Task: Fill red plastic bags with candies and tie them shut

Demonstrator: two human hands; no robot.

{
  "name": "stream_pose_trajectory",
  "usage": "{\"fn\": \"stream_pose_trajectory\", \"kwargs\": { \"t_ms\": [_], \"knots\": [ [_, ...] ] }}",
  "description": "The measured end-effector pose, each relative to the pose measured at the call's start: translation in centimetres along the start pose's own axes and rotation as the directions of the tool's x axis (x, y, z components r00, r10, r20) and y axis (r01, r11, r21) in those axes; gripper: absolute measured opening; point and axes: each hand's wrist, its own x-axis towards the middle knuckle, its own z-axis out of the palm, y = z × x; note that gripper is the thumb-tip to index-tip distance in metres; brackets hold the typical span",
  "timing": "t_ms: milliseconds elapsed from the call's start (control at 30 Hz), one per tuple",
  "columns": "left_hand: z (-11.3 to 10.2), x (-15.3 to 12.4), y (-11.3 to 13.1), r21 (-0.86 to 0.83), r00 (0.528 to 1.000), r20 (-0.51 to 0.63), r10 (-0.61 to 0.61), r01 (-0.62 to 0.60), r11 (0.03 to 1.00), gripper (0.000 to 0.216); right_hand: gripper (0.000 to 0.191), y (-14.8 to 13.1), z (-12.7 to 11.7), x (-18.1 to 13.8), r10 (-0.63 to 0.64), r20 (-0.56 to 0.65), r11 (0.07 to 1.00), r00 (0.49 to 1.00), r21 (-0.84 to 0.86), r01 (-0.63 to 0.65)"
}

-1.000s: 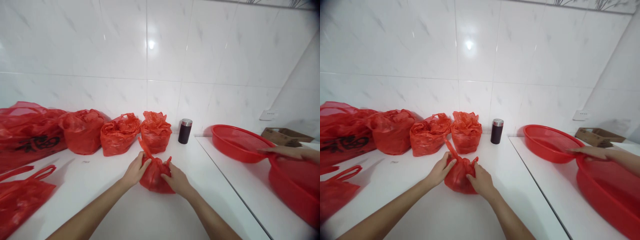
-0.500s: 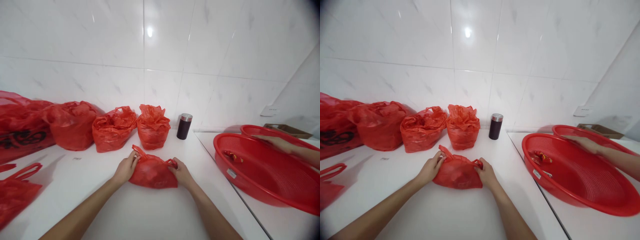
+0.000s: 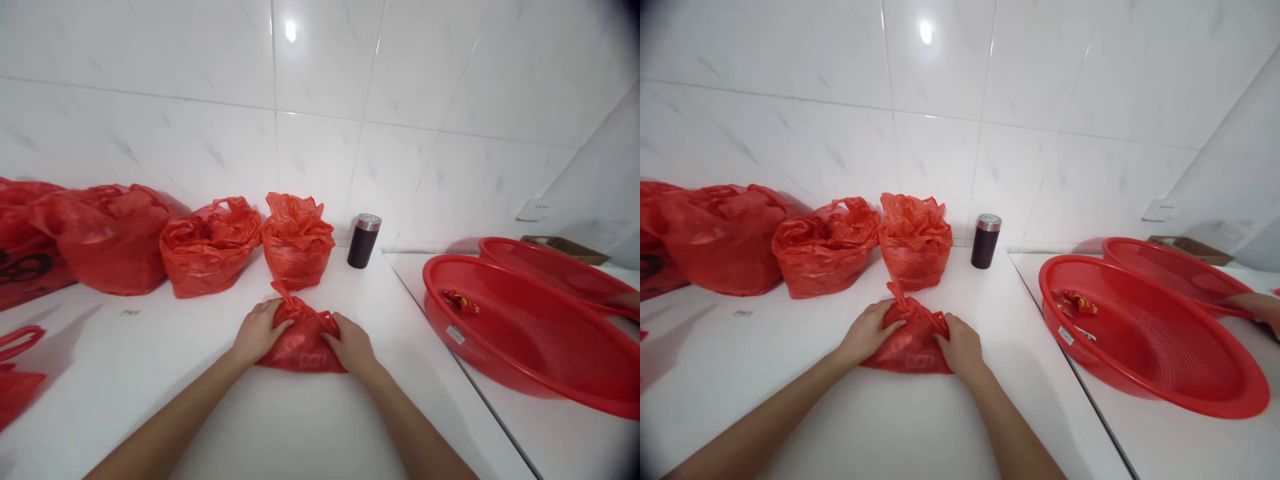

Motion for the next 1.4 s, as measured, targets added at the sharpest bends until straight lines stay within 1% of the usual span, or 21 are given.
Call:
{"fn": "stream_pose_trajectory", "kwargs": {
  "t_ms": [67, 100, 200, 267, 333, 400, 500, 600, 700, 800, 867, 967, 1033, 1100, 1167, 1233, 1300, 1333, 1367, 1400],
  "knots": [
    [0.6, 0.6, -0.6, -0.016, 1.000, 0.007, 0.006, -0.006, 1.000, 0.024, 0.008, 0.2, 0.0, 0.0, 0.028, -0.009, 0.998, 1.000, -0.055, -0.029],
    [0.8, 0.8, -0.9, -0.026, 1.000, 0.007, 0.001, -0.001, 1.000, 0.021, 0.008, 0.2, -0.1, 0.1, 0.038, -0.012, 0.996, 0.999, -0.075, -0.039],
    [1.1, 1.2, -1.2, -0.073, 1.000, 0.003, -0.026, 0.027, 0.997, 0.020, 0.010, 0.2, -0.2, 0.1, 0.054, -0.014, 0.993, 0.998, -0.101, -0.055],
    [0.9, 1.3, -1.1, -0.127, 0.999, -0.001, -0.045, 0.044, 0.991, 0.018, 0.012, 0.1, -0.4, 0.1, 0.059, -0.011, 0.994, 0.998, -0.093, -0.060],
    [0.4, 1.5, -0.9, -0.198, 0.997, 0.006, -0.075, 0.075, 0.977, 0.017, 0.018, 0.0, -0.7, 0.1, 0.061, 0.003, 0.996, 0.998, -0.062, -0.060],
    [-0.2, 1.8, -0.5, -0.290, 0.992, 0.042, -0.117, 0.124, 0.949, 0.021, 0.026, 0.1, -1.1, -0.1, 0.055, 0.024, 0.998, 0.998, -0.010, -0.054],
    [-0.8, 2.5, 0.5, -0.443, 0.976, 0.127, -0.175, 0.214, 0.871, 0.031, 0.038, 0.3, -1.4, -0.4, 0.039, 0.042, 0.993, 0.998, 0.108, -0.044],
    [-0.6, 3.3, 1.6, -0.580, 0.962, 0.158, -0.222, 0.272, 0.768, 0.040, 0.044, 0.4, -1.4, -0.7, 0.025, 0.037, 0.969, 0.999, 0.243, -0.034],
    [-0.3, 3.6, 2.5, -0.708, 0.956, 0.145, -0.257, 0.281, 0.647, 0.043, 0.045, 0.0, -1.2, -0.9, 0.009, 0.029, 0.939, 1.000, 0.344, -0.018],
    [-0.8, 3.4, 2.6, -0.813, 0.949, 0.132, -0.288, 0.270, 0.517, 0.041, 0.046, -0.2, -1.2, -0.8, 0.003, 0.013, 0.901, 1.000, 0.433, -0.009],
    [-1.6, 2.9, 2.2, -0.856, 0.939, 0.111, -0.325, 0.256, 0.448, 0.037, 0.047, 0.2, -1.5, -0.4, 0.037, -0.002, 0.875, 0.999, 0.484, -0.031],
    [-2.8, 1.7, 1.3, -0.888, 0.918, 0.065, -0.391, 0.232, 0.397, 0.032, 0.047, 1.4, -2.1, 0.5, 0.141, -0.032, 0.828, 0.990, 0.551, -0.100],
    [-3.3, 0.9, 0.8, -0.890, 0.904, 0.043, -0.425, 0.227, 0.395, 0.030, 0.047, 2.4, -2.5, 1.0, 0.202, -0.045, 0.795, 0.978, 0.591, -0.137],
    [-3.5, 0.3, 0.2, -0.877, 0.886, 0.017, -0.464, 0.236, 0.419, 0.026, 0.046, 3.2, -2.8, 1.3, 0.240, -0.056, 0.766, 0.969, 0.624, -0.154],
    [-4.0, 0.2, -0.3, -0.845, 0.863, -0.024, -0.504, 0.252, 0.471, 0.017, 0.045, 3.6, -3.0, 1.4, 0.268, -0.073, 0.740, 0.961, 0.653, -0.157],
    [-4.7, 0.5, -0.6, -0.796, 0.847, -0.100, -0.521, 0.246, 0.553, 0.013, 0.045, 3.8, -3.1, 1.5, 0.293, -0.091, 0.716, 0.952, 0.681, -0.155],
    [-5.3, 1.0, -0.1, -0.725, 0.852, -0.214, -0.479, 0.190, 0.662, 0.022, 0.045, 3.9, -3.2, 1.6, 0.309, -0.099, 0.692, 0.946, 0.705, -0.152],
    [-5.4, 1.2, 0.5, -0.678, 0.865, -0.268, -0.425, 0.144, 0.721, 0.026, 0.045, 3.9, -3.2, 1.7, 0.314, -0.101, 0.682, 0.944, 0.715, -0.151],
    [-5.3, 1.4, 1.2, -0.624, 0.888, -0.302, -0.347, 0.091, 0.776, 0.030, 0.044, 3.8, -3.2, 1.7, 0.319, -0.104, 0.674, 0.942, 0.724, -0.149],
    [-4.9, 1.4, 2.2, -0.565, 0.919, -0.305, -0.250, 0.036, 0.824, 0.032, 0.044, 3.8, -3.2, 1.7, 0.324, -0.109, 0.667, 0.940, 0.730, -0.146]
  ]
}}
